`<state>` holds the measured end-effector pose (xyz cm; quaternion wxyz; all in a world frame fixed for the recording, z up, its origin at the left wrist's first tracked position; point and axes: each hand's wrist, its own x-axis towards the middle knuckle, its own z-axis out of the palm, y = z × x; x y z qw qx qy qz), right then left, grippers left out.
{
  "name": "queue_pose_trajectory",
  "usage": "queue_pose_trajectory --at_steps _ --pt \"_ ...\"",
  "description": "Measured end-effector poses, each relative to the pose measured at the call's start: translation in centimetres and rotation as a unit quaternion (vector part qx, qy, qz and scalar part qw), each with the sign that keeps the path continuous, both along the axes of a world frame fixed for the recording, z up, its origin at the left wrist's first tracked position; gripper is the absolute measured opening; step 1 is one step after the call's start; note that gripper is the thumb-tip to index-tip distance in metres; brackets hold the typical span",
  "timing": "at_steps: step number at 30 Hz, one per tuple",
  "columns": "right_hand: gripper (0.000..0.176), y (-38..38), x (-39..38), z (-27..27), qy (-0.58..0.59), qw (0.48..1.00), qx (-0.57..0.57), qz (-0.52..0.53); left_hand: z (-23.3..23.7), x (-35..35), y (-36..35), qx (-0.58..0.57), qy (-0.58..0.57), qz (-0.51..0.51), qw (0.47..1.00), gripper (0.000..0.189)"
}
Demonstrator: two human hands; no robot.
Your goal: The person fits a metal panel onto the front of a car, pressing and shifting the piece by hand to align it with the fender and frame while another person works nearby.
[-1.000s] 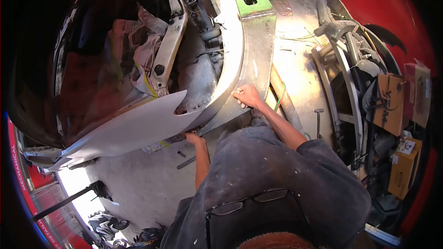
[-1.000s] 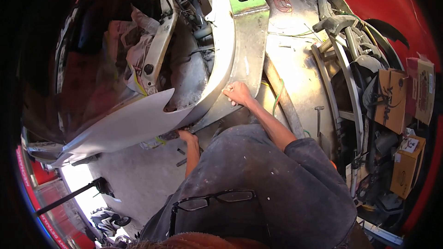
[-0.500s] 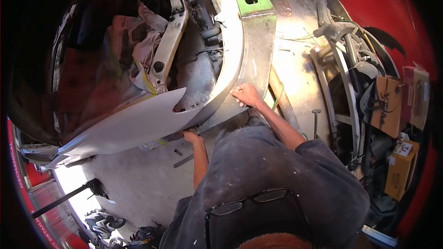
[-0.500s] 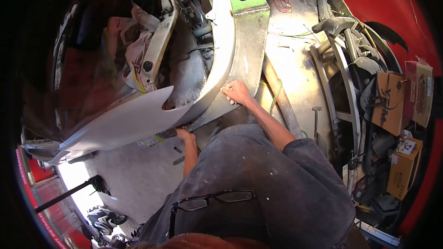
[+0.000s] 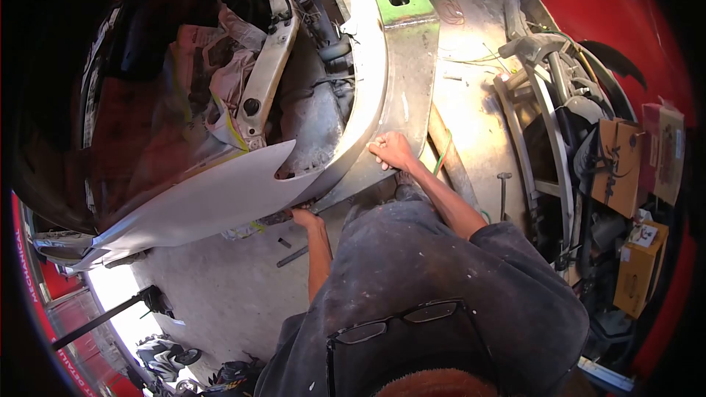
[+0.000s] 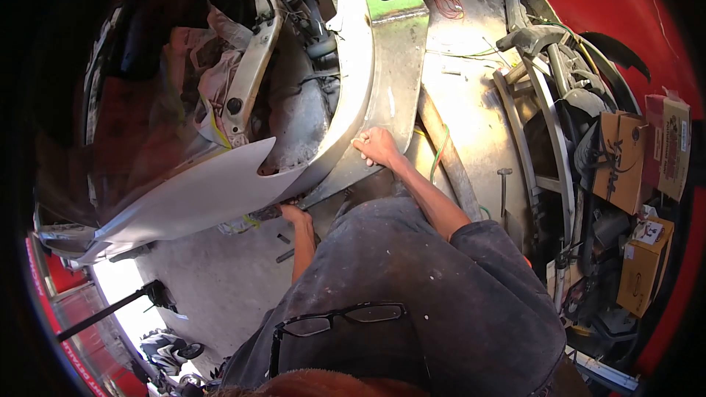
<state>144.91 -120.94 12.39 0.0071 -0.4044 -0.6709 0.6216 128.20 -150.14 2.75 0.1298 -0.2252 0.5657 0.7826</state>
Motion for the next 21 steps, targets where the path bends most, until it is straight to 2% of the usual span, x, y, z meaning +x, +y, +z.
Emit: queue_pose_trajectory --at_steps 3,6,9,16,19,21 --pt "0.034 -0.1 0.1 0.1 0.012 1.000 -0.007 -0.007 -0.1 -0.1 0.2 -0.019 -0.009 0.021 1.000 0.038" --pt "0.034 -0.1 0.2 0.4 0.015 1.000 -0.003 -0.005 2.5 0.5 1.2 -0.032 -0.016 0.017 0.999 0.042" --pt "0.033 -0.1 0.1 0.4 0.007 1.000 -0.002 -0.004 -0.2 -0.1 -0.2 -0.020 -0.018 0.008 1.000 0.038" --pt "0.033 0.0 0.1 0.6 -0.002 1.000 -0.005 0.008 0.1 0.0 0.2 -0.033 -0.034 0.024 0.999 0.048" --pt "0.033 0.1 0.1 -0.2 0.006 1.000 -0.011 0.010 0.9 0.1 0.6 -0.059 -0.030 0.038 0.997 0.046" --pt "0.033 0.2 0.0 -0.4 -0.002 1.000 -0.002 0.012 1.8 0.5 1.0 -0.034 -0.019 0.044 0.998 0.043"
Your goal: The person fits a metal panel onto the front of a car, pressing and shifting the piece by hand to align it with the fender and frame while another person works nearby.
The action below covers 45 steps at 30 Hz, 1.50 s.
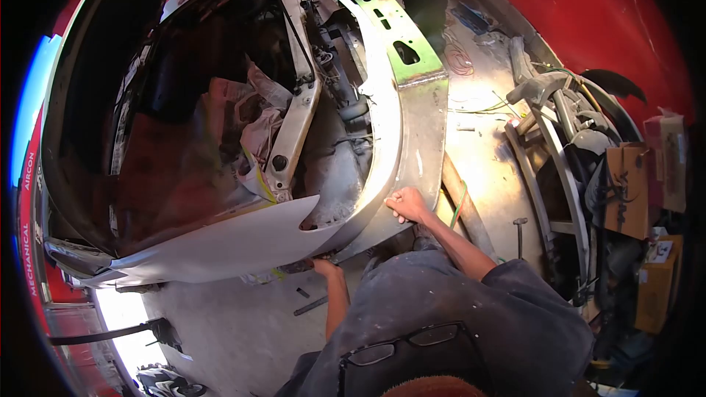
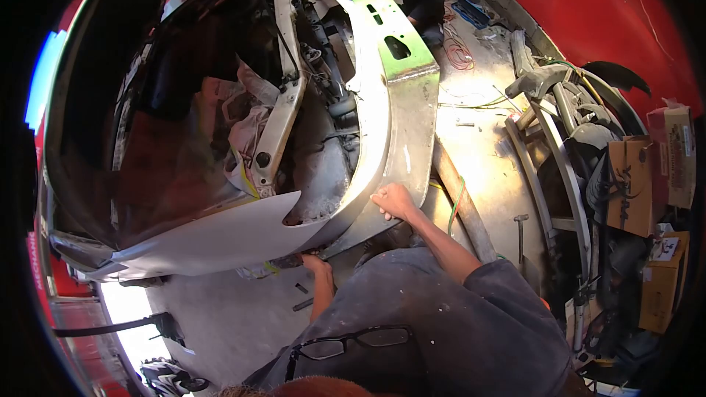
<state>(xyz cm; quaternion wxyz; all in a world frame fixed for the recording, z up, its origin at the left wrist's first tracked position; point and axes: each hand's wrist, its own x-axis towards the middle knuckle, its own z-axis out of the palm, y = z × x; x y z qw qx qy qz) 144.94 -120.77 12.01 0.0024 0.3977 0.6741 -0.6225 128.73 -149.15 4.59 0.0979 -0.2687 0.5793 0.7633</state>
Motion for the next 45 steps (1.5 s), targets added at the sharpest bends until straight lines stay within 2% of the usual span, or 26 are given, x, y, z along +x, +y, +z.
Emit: queue_pose_trajectory --at_steps 2,7,10,13,16,20,21,23,25,28,29,30,31,32,33,34,36,38,41,43,45 --pt "0.033 -0.1 0.1 0.2 -0.004 1.000 0.005 0.000 0.7 0.3 0.2 0.015 0.003 0.002 1.000 0.043" --pt "0.032 -0.2 0.4 0.8 0.010 1.000 -0.003 0.001 -1.0 -0.7 -0.5 0.071 -0.020 0.007 0.997 0.044" --pt "0.031 -0.5 1.6 0.5 0.082 0.994 -0.071 -0.033 -2.3 -1.4 -0.8 0.062 -0.041 0.027 0.997 0.043" --pt "0.030 -1.1 4.0 0.3 0.119 0.979 -0.069 -0.151 -4.0 -1.9 -1.9 0.063 -0.033 0.021 0.997 0.041" --pt "0.035 -1.2 7.8 -1.0 0.120 0.955 -0.009 -0.272 -4.4 -2.0 -2.2 0.091 -0.016 0.048 0.995 0.040" --pt "0.041 -1.5 10.9 -4.8 0.088 0.882 -0.042 -0.461 -4.5 -2.0 -1.0 -0.007 -0.034 0.078 0.996 0.045" --pt "0.044 -1.5 11.5 -7.3 0.093 0.869 -0.063 -0.483 -4.3 -1.8 -0.9 -0.016 -0.046 0.068 0.996 0.045" --pt "0.057 -1.7 10.7 -9.2 0.061 0.813 -0.122 -0.566 -3.1 -1.4 -0.9 -0.031 -0.070 0.054 0.996 0.045" --pt "0.082 -1.9 11.4 -15.3 0.082 0.812 -0.192 -0.545 -1.6 -1.1 -0.4 -0.043 -0.069 0.066 0.995 0.046" --pt "0.103 -1.4 9.2 -15.3 0.090 0.786 -0.309 -0.528 -3.1 -1.6 -1.1 -0.028 -0.088 0.068 0.993 0.046" --pt "0.102 -1.2 8.4 -14.5 0.083 0.790 -0.293 -0.532 -4.0 -1.6 -1.5 -0.019 -0.094 0.065 0.993 0.045" --pt "0.100 -1.2 7.6 -13.9 0.077 0.793 -0.280 -0.536 -3.5 -1.6 -1.5 -0.030 -0.104 0.058 0.992 0.030" --pt "0.098 -1.4 6.7 -13.0 0.072 0.793 -0.269 -0.542 -3.0 -1.2 -2.1 -0.170 -0.088 -0.046 0.981 0.024" --pt "0.095 -1.3 5.5 -10.3 0.065 0.781 -0.278 -0.556 -1.5 -0.9 -2.2 -0.304 -0.069 -0.153 0.938 0.018" --pt "0.096 -1.2 5.3 -10.7 0.091 0.782 -0.292 -0.543 -0.9 -0.8 -2.2 -0.429 -0.049 -0.259 0.864 0.012" --pt "0.096 -0.8 5.5 -11.7 0.118 0.781 -0.305 -0.532 -1.4 -0.9 -2.1 -0.515 -0.037 -0.290 0.806 0.006" --pt "0.096 -0.2 6.2 -13.9 0.153 0.773 -0.323 -0.524 -2.1 -1.0 -2.0 -0.350 -0.047 -0.169 0.920 0.015" --pt "0.094 0.1 6.7 -15.3 0.164 0.766 -0.328 -0.528 -4.3 -1.1 -2.0 -0.200 -0.072 -0.056 0.976 0.022" --pt "0.088 0.0 6.3 -14.1 0.162 0.758 -0.318 -0.546 -6.7 -1.9 -2.6 -0.035 -0.117 0.085 0.989 0.023" --pt "0.086 -0.1 6.2 -14.1 0.166 0.759 -0.324 -0.540 -7.5 -2.0 -2.8 0.002 -0.096 0.107 0.990 0.022" --pt "0.083 0.1 6.2 -14.2 0.166 0.760 -0.325 -0.538 -8.0 -2.0 -2.8 0.005 -0.058 0.085 0.995 0.022"
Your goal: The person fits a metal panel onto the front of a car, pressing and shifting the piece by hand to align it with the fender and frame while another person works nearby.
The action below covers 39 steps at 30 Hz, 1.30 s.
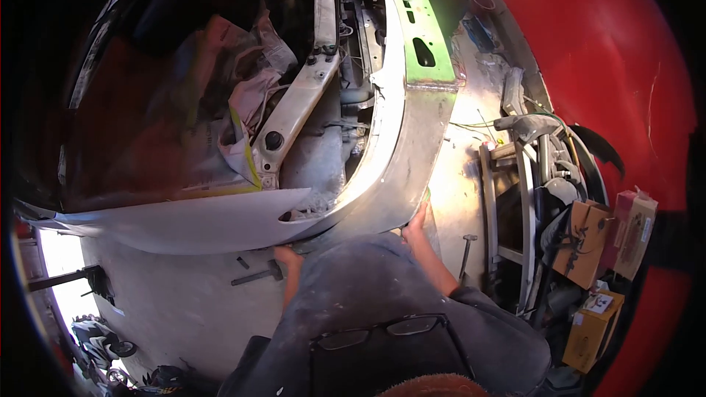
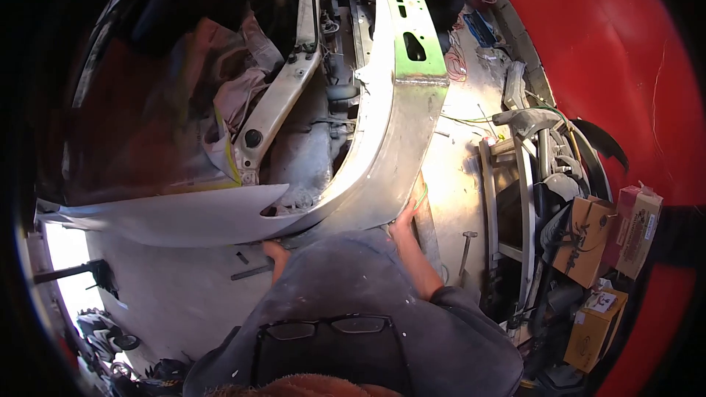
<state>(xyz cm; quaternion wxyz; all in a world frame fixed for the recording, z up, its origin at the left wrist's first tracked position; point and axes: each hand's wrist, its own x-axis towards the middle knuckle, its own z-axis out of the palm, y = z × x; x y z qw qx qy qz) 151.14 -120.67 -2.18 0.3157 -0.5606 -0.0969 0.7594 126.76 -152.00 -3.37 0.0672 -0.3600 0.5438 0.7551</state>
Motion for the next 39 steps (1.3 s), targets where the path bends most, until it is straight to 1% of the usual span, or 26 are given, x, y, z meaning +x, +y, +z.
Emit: queue_pose_trajectory --at_steps 1,2,3,5,7,8,9,10,11,12,14,18,19,20,21,22,24,26,29,32,33,35,36,37,38,39 --pt "0.082 0.0 -0.1 0.5 -0.004 1.000 0.000 0.000 0.5 0.0 0.1 -0.031 0.018 -0.027 0.999 0.022" --pt "0.081 0.0 -0.4 0.9 -0.008 1.000 0.000 0.001 1.0 0.3 0.1 -0.136 0.016 -0.101 0.985 0.021" --pt "0.078 0.0 -0.6 1.0 -0.027 0.999 -0.020 -0.022 2.4 0.5 0.3 -0.243 0.012 -0.167 0.955 0.021" --pt "0.077 0.2 -0.9 1.2 -0.024 0.999 -0.011 -0.026 3.3 0.7 0.1 -0.316 0.001 -0.230 0.921 0.021" --pt "0.073 0.0 -0.8 0.5 -0.024 0.999 0.005 -0.040 2.1 0.2 -0.6 -0.252 -0.015 -0.222 0.942 0.020" --pt "0.072 -0.1 -0.6 -0.1 -0.022 0.999 0.005 -0.041 1.3 0.2 -0.9 -0.188 -0.021 -0.178 0.966 0.021" --pt "0.071 -0.1 -0.8 0.9 -0.019 0.999 0.005 -0.042 0.5 0.1 -1.0 -0.118 -0.033 -0.117 0.985 0.021" --pt "0.071 -0.1 -0.9 1.8 -0.017 0.999 0.006 -0.041 -0.3 0.1 -1.3 -0.078 -0.030 -0.068 0.994 0.022" --pt "0.070 -0.1 -1.2 3.3 -0.017 0.999 -0.011 -0.044 -1.1 0.0 -1.5 -0.056 -0.026 -0.042 0.997 0.022" --pt "0.070 -0.1 -1.2 2.7 -0.014 0.999 -0.003 -0.041 -0.8 -0.2 -1.3 -0.040 -0.020 -0.025 0.999 0.023" --pt "0.070 0.0 -0.9 1.8 -0.012 0.999 0.015 -0.027 -0.4 -0.8 -0.6 -0.047 -0.010 -0.037 0.998 0.024" --pt "0.068 0.1 -1.7 3.8 -0.010 0.999 0.025 -0.047 1.1 -1.0 -0.2 -0.072 -0.014 -0.075 0.994 0.025" --pt "0.068 0.3 -1.5 2.9 0.014 0.999 0.028 -0.040 0.5 -0.6 -0.8 -0.078 -0.020 -0.078 0.994 0.025" --pt "0.069 0.3 -1.1 2.1 0.016 0.999 0.024 -0.040 -0.2 -0.5 -1.2 -0.178 -0.010 -0.140 0.974 0.025" --pt "0.069 0.4 -1.2 2.5 0.020 0.999 0.021 -0.036 -0.9 -0.6 -1.8 -0.168 -0.029 -0.140 0.975 0.025" --pt "0.070 0.3 -1.4 3.0 0.025 0.999 0.017 -0.030 -0.5 -0.5 -1.6 -0.185 -0.029 -0.152 0.970 0.024" --pt "0.068 0.5 -1.3 3.0 0.025 0.999 0.023 -0.013 0.6 0.1 -0.5 -0.116 -0.044 -0.054 0.991 0.023" --pt "0.063 0.6 -0.9 1.2 0.021 0.998 0.055 -0.006 -0.1 0.3 -1.0 -0.200 0.009 -0.150 0.968 0.025" --pt "0.059 0.9 -0.3 -0.3 0.014 0.998 0.053 0.009 2.6 0.6 0.4 -0.107 -0.015 -0.089 0.990 0.019" --pt "0.058 1.2 -0.4 0.5 0.004 0.998 0.037 0.050 4.2 1.4 1.4 -0.144 0.042 -0.110 0.982 0.020" --pt "0.057 1.6 -0.6 0.8 -0.010 0.998 0.040 0.056 4.8 1.4 1.5 -0.066 0.032 -0.094 0.993 0.022" --pt "0.056 1.5 -0.8 1.3 -0.041 0.996 0.043 0.062 4.0 1.7 1.5 -0.034 0.057 -0.091 0.994 0.022" --pt "0.055 1.8 0.0 0.2 -0.042 0.994 0.046 0.091 3.3 1.7 1.2 -0.022 0.069 -0.092 0.993 0.021" --pt "0.054 2.3 0.8 -0.9 -0.043 0.990 0.050 0.121 2.3 1.5 0.8 -0.097 0.059 -0.129 0.985 0.018" --pt "0.053 2.6 1.5 -1.9 -0.044 0.986 0.055 0.151 -1.4 0.8 -0.1 -0.150 0.081 -0.132 0.976 0.020" --pt "0.055 3.1 2.1 -2.4 -0.034 0.979 0.055 0.195 -6.9 0.3 -1.5 -0.203 0.102 -0.137 0.964 0.023"
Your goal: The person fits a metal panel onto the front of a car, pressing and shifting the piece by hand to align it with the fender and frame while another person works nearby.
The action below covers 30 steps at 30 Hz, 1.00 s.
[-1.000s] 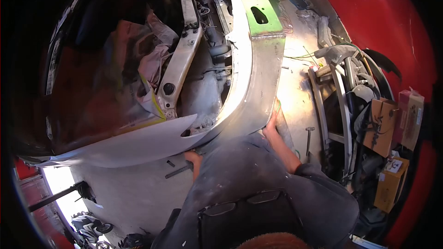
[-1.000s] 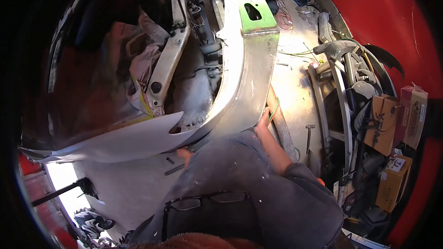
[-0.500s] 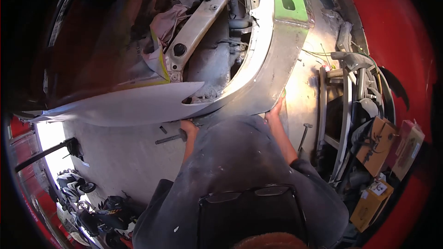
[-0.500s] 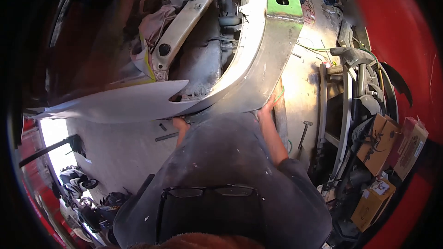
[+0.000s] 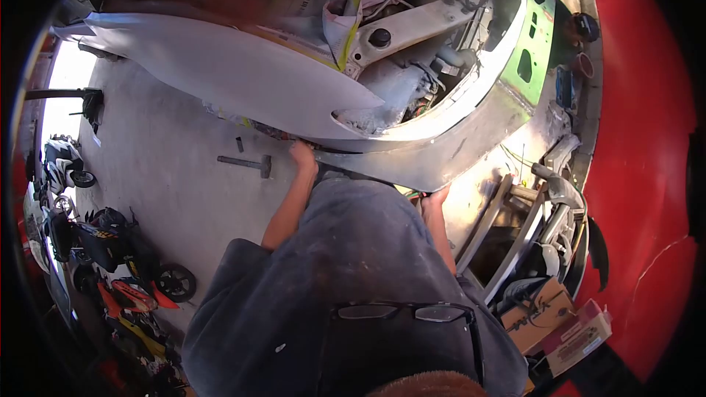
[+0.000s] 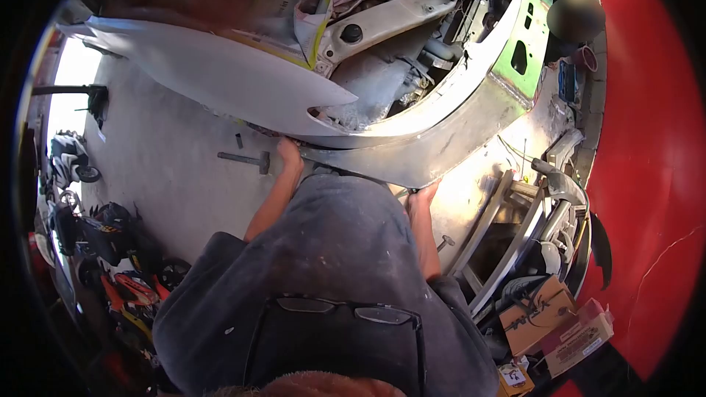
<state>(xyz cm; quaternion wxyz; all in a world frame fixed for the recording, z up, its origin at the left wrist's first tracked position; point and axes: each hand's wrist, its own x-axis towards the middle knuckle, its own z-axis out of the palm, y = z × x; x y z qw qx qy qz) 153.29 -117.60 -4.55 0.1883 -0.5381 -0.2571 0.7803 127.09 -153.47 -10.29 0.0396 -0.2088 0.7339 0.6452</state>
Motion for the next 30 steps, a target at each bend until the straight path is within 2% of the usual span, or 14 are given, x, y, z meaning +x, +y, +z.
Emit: queue_pose_trajectory --at_steps 1,6,8,10,11,13,14,15,17,22,23,24,28,30 --pt "0.055 0.0 -0.1 0.3 -0.007 1.000 -0.002 0.001 -1.0 0.0 0.0 -0.004 0.003 -0.006 1.000 0.022" --pt "0.052 -1.7 -2.5 4.7 -0.059 0.995 -0.014 -0.080 3.2 0.4 1.1 0.078 0.001 -0.025 0.997 0.018" --pt "0.052 -1.1 -2.0 4.2 -0.083 0.994 -0.038 -0.053 4.9 0.5 1.1 0.159 -0.023 0.002 0.987 0.016" --pt "0.056 -1.0 -1.3 2.7 -0.058 0.997 -0.021 -0.037 7.8 0.5 2.1 0.256 -0.081 0.097 0.958 0.019" --pt "0.058 -0.9 -1.0 2.0 -0.044 0.998 -0.010 -0.035 9.7 0.8 2.7 0.257 -0.070 0.081 0.960 0.021" --pt "0.068 -0.6 -0.5 0.6 -0.066 0.997 -0.045 0.003 11.7 1.1 3.4 0.188 -0.057 0.046 0.979 0.021" --pt "0.069 -1.2 -1.0 2.7 -0.125 0.992 -0.025 0.004 11.7 1.2 3.4 0.199 -0.057 0.055 0.977 0.020" --pt "0.069 -1.2 -0.9 2.1 -0.116 0.993 -0.016 0.000 11.7 1.0 3.5 0.209 -0.058 0.066 0.974 0.019" --pt "0.069 -1.2 -0.1 -0.1 -0.106 0.994 -0.002 -0.001 14.8 1.1 4.4 0.213 -0.063 0.081 0.972 0.022" --pt "0.079 -2.0 -0.2 1.9 -0.091 0.996 0.020 0.000 12.9 0.8 4.1 0.203 -0.064 0.070 0.975 0.031" --pt "0.080 -2.2 -0.1 2.2 -0.100 0.995 0.011 0.007 12.9 0.9 3.8 0.199 -0.065 0.064 0.976 0.033" --pt "0.081 -2.2 0.1 1.8 -0.109 0.994 0.002 0.016 10.8 0.3 2.8 0.215 -0.078 0.061 0.972 0.036" --pt "0.084 -2.8 -0.2 5.3 -0.125 0.991 -0.050 0.015 11.0 0.4 3.1 0.170 -0.054 0.067 0.982 0.040" --pt "0.076 -2.3 0.1 3.0 -0.131 0.991 -0.029 0.027 10.9 0.4 3.1 0.166 -0.057 0.072 0.982 0.043"
